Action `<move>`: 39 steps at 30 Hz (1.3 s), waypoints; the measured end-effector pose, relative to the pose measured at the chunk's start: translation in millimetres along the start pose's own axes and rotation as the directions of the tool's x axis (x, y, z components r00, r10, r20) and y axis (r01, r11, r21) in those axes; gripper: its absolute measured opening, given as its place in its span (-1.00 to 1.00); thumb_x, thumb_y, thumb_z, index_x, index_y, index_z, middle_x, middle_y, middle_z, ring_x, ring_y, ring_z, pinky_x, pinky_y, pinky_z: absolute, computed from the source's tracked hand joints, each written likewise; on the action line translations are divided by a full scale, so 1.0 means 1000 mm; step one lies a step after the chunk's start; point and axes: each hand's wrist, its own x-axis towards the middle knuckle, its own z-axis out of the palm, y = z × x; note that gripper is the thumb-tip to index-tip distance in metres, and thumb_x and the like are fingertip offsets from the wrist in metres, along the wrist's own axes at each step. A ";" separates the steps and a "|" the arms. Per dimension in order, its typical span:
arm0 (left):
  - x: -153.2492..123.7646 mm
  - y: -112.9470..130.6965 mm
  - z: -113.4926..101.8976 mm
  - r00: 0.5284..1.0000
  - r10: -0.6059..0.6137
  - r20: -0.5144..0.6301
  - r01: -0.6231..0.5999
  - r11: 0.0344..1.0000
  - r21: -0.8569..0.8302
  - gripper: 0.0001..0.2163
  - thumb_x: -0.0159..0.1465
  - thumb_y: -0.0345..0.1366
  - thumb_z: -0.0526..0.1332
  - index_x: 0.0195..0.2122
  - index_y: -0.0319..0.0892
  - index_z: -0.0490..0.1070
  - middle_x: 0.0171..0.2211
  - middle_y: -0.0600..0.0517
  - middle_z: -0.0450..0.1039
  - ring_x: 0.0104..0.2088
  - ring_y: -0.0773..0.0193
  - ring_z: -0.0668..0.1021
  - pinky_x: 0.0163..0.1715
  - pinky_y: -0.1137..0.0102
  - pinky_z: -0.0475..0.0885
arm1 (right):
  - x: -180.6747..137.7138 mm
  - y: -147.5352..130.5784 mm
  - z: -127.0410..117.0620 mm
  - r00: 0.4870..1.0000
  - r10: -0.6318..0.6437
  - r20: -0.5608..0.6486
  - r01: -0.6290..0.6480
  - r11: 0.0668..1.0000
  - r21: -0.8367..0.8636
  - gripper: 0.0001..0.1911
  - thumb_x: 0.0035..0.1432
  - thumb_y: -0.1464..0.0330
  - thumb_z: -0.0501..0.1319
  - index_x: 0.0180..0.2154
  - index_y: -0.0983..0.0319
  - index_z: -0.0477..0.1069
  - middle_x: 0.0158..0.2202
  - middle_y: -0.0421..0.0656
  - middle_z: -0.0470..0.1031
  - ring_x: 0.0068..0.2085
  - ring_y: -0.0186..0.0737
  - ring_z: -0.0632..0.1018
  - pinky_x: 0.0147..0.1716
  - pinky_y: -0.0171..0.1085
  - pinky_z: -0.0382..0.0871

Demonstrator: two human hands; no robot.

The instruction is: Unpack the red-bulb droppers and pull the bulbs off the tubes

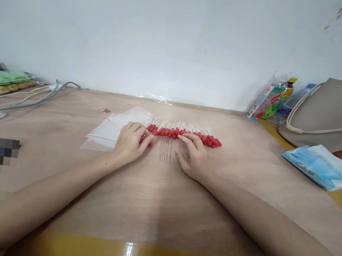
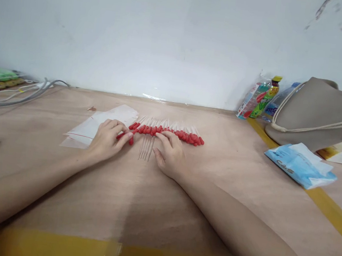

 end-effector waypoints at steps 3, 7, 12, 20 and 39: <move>-0.012 0.007 0.003 0.981 0.195 0.001 -0.194 0.976 -0.095 -0.83 0.25 -0.21 0.10 -0.36 -0.19 0.36 -0.34 0.00 0.40 -0.24 0.21 0.38 -0.19 0.27 0.27 | 0.000 0.002 -0.002 0.998 -0.060 0.015 0.061 0.996 -0.062 -0.52 0.14 0.32 0.09 0.11 0.21 0.17 0.10 -0.03 0.25 0.11 -0.10 0.27 0.06 -0.09 0.19; -0.016 0.008 0.010 0.948 0.315 -0.049 -0.319 0.938 -0.138 -0.88 0.24 -0.25 0.12 -0.33 -0.18 0.34 -0.33 0.00 0.41 -0.24 0.23 0.40 -0.21 0.30 0.27 | 0.000 0.004 -0.004 0.984 -0.135 0.113 0.147 0.983 -0.106 -0.61 0.18 0.28 0.08 0.06 0.16 0.26 0.04 -0.13 0.36 0.14 -0.12 0.25 0.09 -0.08 0.11; -0.017 0.004 0.012 0.938 0.342 -0.065 -0.348 0.923 -0.163 -0.89 0.23 -0.24 0.14 -0.33 -0.16 0.35 -0.30 0.00 0.44 -0.22 0.22 0.43 -0.20 0.28 0.28 | 0.000 0.003 -0.003 0.979 -0.137 0.149 0.156 0.979 -0.130 -0.71 0.20 0.26 0.08 -0.07 0.18 0.38 -0.25 -0.16 0.52 -0.09 -0.18 0.40 0.01 -0.10 0.10; -0.011 0.023 0.017 0.925 0.380 0.023 -0.365 0.903 -0.227 -0.74 0.23 -0.19 0.13 -0.08 -0.13 0.37 0.04 -0.05 0.33 0.12 0.12 0.28 0.06 0.14 0.20 | 0.001 -0.002 -0.006 0.957 -0.136 0.256 0.169 0.979 -0.114 -0.74 0.22 0.30 0.03 -0.28 0.22 0.47 -0.45 -0.16 0.44 -0.34 -0.25 0.33 -0.20 -0.17 0.11; -0.012 0.025 0.011 0.845 0.520 0.125 -0.499 0.851 -0.165 -0.80 0.29 -0.27 0.04 -0.33 -0.15 0.43 -0.06 0.00 0.42 0.11 0.13 0.30 0.12 0.10 0.07 | -0.008 0.003 -0.007 0.953 -0.281 0.115 0.258 0.949 0.181 -0.80 0.19 0.40 0.06 -0.29 0.23 0.47 -0.51 -0.16 0.40 -0.43 -0.29 0.36 -0.23 -0.18 0.35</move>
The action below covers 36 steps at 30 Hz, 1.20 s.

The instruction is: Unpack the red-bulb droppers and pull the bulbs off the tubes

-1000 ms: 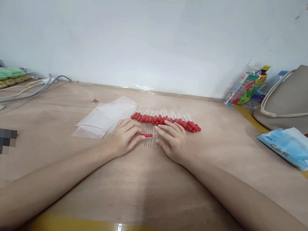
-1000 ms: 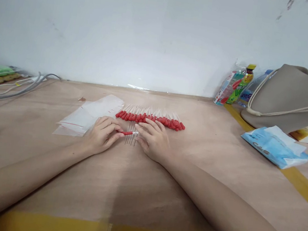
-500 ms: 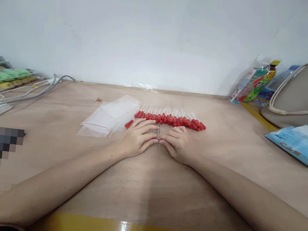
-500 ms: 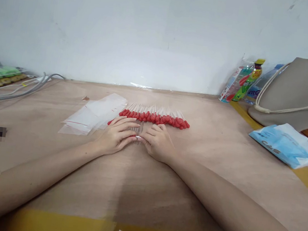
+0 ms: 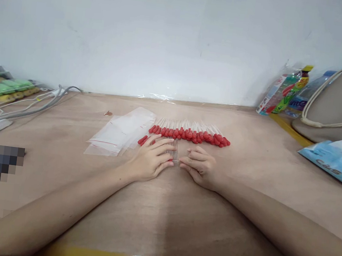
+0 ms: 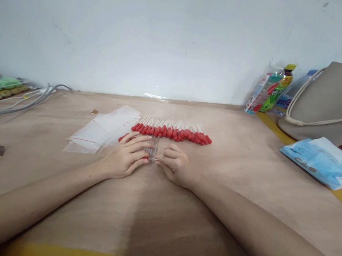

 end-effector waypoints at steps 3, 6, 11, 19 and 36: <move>-0.001 0.000 -0.001 1.000 0.001 -0.013 -0.001 1.000 0.003 -0.81 0.28 -0.26 0.05 -0.33 -0.15 0.44 -0.07 -0.01 0.43 0.09 0.13 0.30 0.10 0.12 0.10 | 0.001 -0.003 -0.002 1.000 -0.003 -0.007 0.003 1.000 0.008 -0.78 0.19 0.40 0.05 -0.28 0.21 0.47 -0.54 -0.18 0.37 -0.46 -0.29 0.33 -0.21 -0.16 0.35; -0.002 0.002 -0.005 1.000 -0.010 -0.026 0.011 0.999 0.041 -0.80 0.28 -0.24 0.05 -0.34 -0.14 0.44 -0.11 -0.02 0.44 0.02 0.12 0.36 0.03 0.15 0.17 | 0.001 -0.005 -0.003 1.000 0.014 0.004 -0.014 1.000 -0.008 -0.76 0.20 0.38 0.03 -0.26 0.18 0.48 -0.54 -0.17 0.35 -0.43 -0.27 0.33 -0.26 -0.16 0.34; -0.005 0.003 -0.009 0.999 -0.030 -0.026 0.033 0.995 0.099 -0.79 0.28 -0.23 0.03 -0.34 -0.15 0.42 -0.23 -0.02 0.47 -0.14 0.14 0.41 -0.14 0.21 0.22 | 0.001 -0.004 -0.007 1.000 0.021 0.001 -0.021 0.996 -0.083 -0.79 0.17 0.34 0.10 -0.27 0.21 0.49 -0.55 -0.16 0.34 -0.43 -0.26 0.28 -0.41 -0.23 0.24; -0.013 -0.038 -0.018 0.798 -0.565 -0.208 0.555 0.825 -0.112 -0.72 0.30 -0.28 -0.06 -0.21 -0.21 0.42 -0.37 -0.03 0.28 -0.27 0.23 0.38 -0.22 0.32 0.34 | 0.003 0.001 -0.009 0.944 0.306 -0.122 -0.315 0.947 -0.060 -0.75 0.17 0.41 0.03 -0.21 0.25 0.46 -0.51 -0.14 0.30 -0.43 -0.26 0.33 -0.43 -0.26 0.28; -0.007 -0.060 -0.026 0.717 -0.697 -0.016 0.697 0.717 0.025 -0.73 0.18 -0.13 0.05 -0.28 -0.17 0.43 -0.32 -0.05 0.43 -0.26 0.15 0.43 -0.21 0.27 0.32 | 0.007 0.001 0.007 0.938 0.332 0.102 -0.304 0.926 -0.223 -0.77 0.13 0.27 0.10 -0.24 0.24 0.43 -0.38 -0.12 0.38 -0.31 -0.22 0.38 -0.28 -0.21 0.21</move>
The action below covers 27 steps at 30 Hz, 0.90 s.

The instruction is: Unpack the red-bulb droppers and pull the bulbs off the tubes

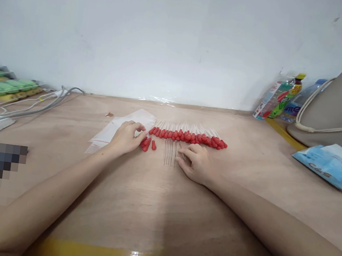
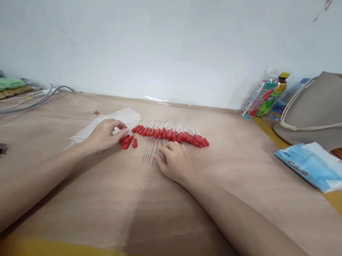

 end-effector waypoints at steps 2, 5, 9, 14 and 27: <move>0.007 0.001 0.002 1.000 -0.012 0.008 0.011 0.998 0.056 -0.73 0.15 -0.14 0.07 -0.29 -0.16 0.46 -0.30 -0.07 0.42 -0.21 0.09 0.43 -0.18 0.23 0.32 | 0.000 -0.003 -0.004 0.999 0.004 0.038 -0.004 1.000 -0.017 -0.70 0.12 0.18 0.12 -0.21 0.23 0.43 -0.33 -0.10 0.40 -0.27 -0.19 0.38 -0.24 -0.18 0.19; 0.022 0.002 0.008 0.994 -0.097 0.047 0.089 0.984 0.154 -0.73 0.13 -0.14 0.08 -0.30 -0.15 0.49 -0.29 -0.11 0.44 -0.18 0.01 0.44 -0.21 0.19 0.32 | 0.001 -0.006 -0.009 0.997 -0.008 0.073 0.008 1.000 0.001 -0.57 0.11 0.09 0.11 -0.11 0.25 0.38 -0.24 -0.06 0.41 -0.23 -0.16 0.38 -0.21 -0.16 0.19; 0.040 0.005 0.012 0.964 -0.218 0.154 0.186 0.962 0.202 -0.66 0.12 -0.03 0.06 -0.40 -0.15 0.51 -0.42 -0.12 0.48 -0.27 0.00 0.48 -0.30 0.22 0.33 | 0.002 -0.006 -0.011 0.995 -0.026 0.099 0.022 0.999 0.050 -0.52 0.11 0.08 0.10 -0.06 0.27 0.33 -0.18 -0.04 0.43 -0.19 -0.13 0.37 -0.18 -0.14 0.20; 0.048 0.007 0.015 0.914 -0.294 0.280 0.244 0.949 0.198 -0.69 0.10 -0.09 0.06 -0.60 -0.14 0.46 -0.63 -0.06 0.44 -0.42 0.05 0.50 -0.41 0.29 0.31 | 0.002 -0.003 -0.009 0.998 -0.024 0.053 0.021 0.998 0.063 -0.63 0.13 0.17 0.11 -0.11 0.28 0.34 -0.22 -0.05 0.45 -0.23 -0.13 0.37 -0.21 -0.14 0.22; -0.025 0.035 0.007 0.970 0.203 -0.133 -0.214 0.974 -0.071 -0.84 0.27 -0.28 -0.02 -0.24 -0.20 0.28 -0.37 0.00 0.43 -0.35 0.25 0.47 -0.34 0.38 0.35 | 0.000 0.006 -0.013 0.920 0.018 -0.392 -0.012 1.000 0.016 -0.47 0.10 0.26 0.14 0.10 0.26 0.15 0.00 0.05 0.27 0.02 -0.04 0.32 -0.02 -0.06 0.22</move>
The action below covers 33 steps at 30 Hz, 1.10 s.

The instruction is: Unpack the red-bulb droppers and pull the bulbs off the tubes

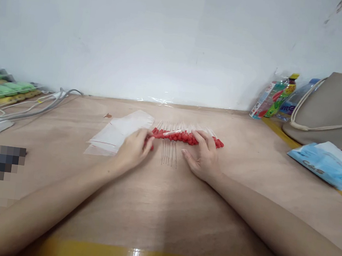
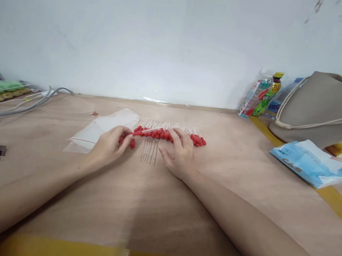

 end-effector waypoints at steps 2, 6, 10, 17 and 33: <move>-0.012 0.008 0.007 0.986 0.167 0.005 -0.167 0.985 -0.040 -0.87 0.28 -0.31 -0.01 -0.25 -0.20 0.28 -0.36 0.00 0.41 -0.36 0.29 0.47 -0.34 0.41 0.36 | -0.001 0.005 -0.003 0.998 -0.069 0.009 0.069 0.997 -0.034 -0.46 0.10 0.24 0.15 0.11 0.24 0.15 0.02 0.03 0.30 0.03 -0.04 0.32 -0.01 -0.07 0.20; -0.021 0.013 0.020 0.937 0.348 -0.034 -0.349 0.937 -0.030 -0.89 0.28 -0.32 0.01 -0.30 -0.21 0.28 -0.38 0.00 0.39 -0.38 0.31 0.45 -0.36 0.43 0.37 | -0.003 0.012 -0.005 0.971 -0.189 0.147 0.196 0.980 -0.033 -0.64 0.11 0.23 0.18 -0.04 0.15 0.34 -0.13 -0.11 0.46 -0.03 -0.10 0.37 -0.04 -0.08 0.13; -0.020 0.013 0.023 0.923 0.380 -0.066 -0.383 0.923 -0.041 -0.90 0.27 -0.35 0.03 -0.33 -0.22 0.29 -0.40 0.00 0.39 -0.38 0.32 0.44 -0.36 0.44 0.38 | -0.003 0.009 -0.004 0.949 -0.223 0.224 0.233 0.972 -0.018 -0.77 0.13 0.24 0.16 -0.17 0.15 0.44 -0.37 -0.19 0.51 -0.20 -0.21 0.42 -0.08 -0.10 0.09; -0.015 0.018 0.023 0.905 0.423 -0.044 -0.424 0.906 -0.001 -0.79 0.23 -0.24 0.13 -0.14 -0.18 0.36 -0.14 -0.06 0.42 -0.13 0.16 0.41 -0.12 0.22 0.31 | -0.002 0.002 -0.002 0.927 -0.264 0.265 0.280 0.960 -0.022 -0.81 0.18 0.31 0.11 -0.34 0.21 0.48 -0.53 -0.21 0.41 -0.35 -0.29 0.35 -0.11 -0.16 0.11; -0.012 0.029 0.022 0.841 0.528 0.118 -0.533 0.846 0.009 -0.82 0.28 -0.27 0.04 -0.26 -0.17 0.42 -0.20 0.01 0.46 -0.07 0.16 0.38 0.02 0.17 0.17 | -0.005 0.002 -0.003 0.898 -0.386 0.209 0.354 0.918 0.177 -0.81 0.18 0.34 0.10 -0.35 0.22 0.47 -0.58 -0.20 0.35 -0.42 -0.29 0.28 -0.35 -0.25 0.17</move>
